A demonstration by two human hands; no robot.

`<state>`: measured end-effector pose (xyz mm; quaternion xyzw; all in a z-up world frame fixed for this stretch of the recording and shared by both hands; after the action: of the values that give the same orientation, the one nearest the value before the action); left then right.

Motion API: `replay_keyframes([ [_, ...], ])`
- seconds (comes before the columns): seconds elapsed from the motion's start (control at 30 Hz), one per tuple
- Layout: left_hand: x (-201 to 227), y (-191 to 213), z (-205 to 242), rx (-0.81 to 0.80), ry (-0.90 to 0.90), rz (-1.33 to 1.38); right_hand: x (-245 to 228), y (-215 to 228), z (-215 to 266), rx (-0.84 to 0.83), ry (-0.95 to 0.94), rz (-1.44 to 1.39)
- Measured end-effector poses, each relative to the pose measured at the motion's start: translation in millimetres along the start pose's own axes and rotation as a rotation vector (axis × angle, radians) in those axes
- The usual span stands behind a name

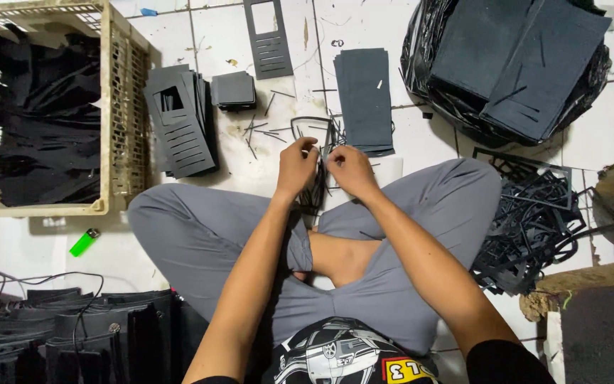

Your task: The person sits on the floor assembling cut black foam pieces, fitting slotted panels together and threading black rubber bands through the slots to hold the pieces, working on their lap. They set finished assemblies onto a pile beside them and pick up new foam pieces to continue.

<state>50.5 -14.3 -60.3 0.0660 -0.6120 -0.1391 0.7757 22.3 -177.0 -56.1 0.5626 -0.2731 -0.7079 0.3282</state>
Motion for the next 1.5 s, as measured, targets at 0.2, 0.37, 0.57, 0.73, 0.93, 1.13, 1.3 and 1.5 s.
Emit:
replay_keyframes([
  [0.2,5.5,13.7,8.9,0.004,0.053,-0.090,-3.4,13.7,11.1,-0.093,-0.155,-0.243],
  [0.37,-32.4,2.1,4.7,-0.061,0.069,-0.166,38.7,-13.5,-3.2,-0.077,-0.222,0.005],
  [0.57,-28.5,-19.4,12.9,-0.321,0.046,-0.165,49.8,-50.5,-6.6,-0.041,-0.401,-0.181],
  [0.73,-24.0,-25.8,20.0,-0.441,0.130,0.001,36.4,-49.7,5.6,-0.034,-0.409,-0.341],
  [0.93,2.7,-4.9,26.1,-0.284,0.070,0.380,29.5,-31.9,9.6,0.064,-0.313,-0.464],
  [1.13,13.0,21.9,24.6,-0.006,-0.129,0.361,23.6,30.0,54.9,0.301,-0.118,-0.764],
  [1.3,61.7,-3.7,53.6,-0.079,-0.212,0.332,16.2,128.6,144.5,0.534,-0.059,-1.084],
  [1.5,66.4,-70.6,72.5,-0.332,-0.154,0.227,79.3,214.1,243.7,0.823,-0.101,-1.126],
])
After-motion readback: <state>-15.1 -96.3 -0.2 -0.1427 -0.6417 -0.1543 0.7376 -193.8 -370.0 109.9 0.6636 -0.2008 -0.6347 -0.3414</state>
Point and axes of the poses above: each hand's wrist, its own z-axis away from the middle knuckle, its own y-axis out of the back of the hand, x = y × z, the point moved 4 cm from there along -z, towards the middle knuckle, and after that the axes turned 9 degrees about z, right-handed, at the moved point
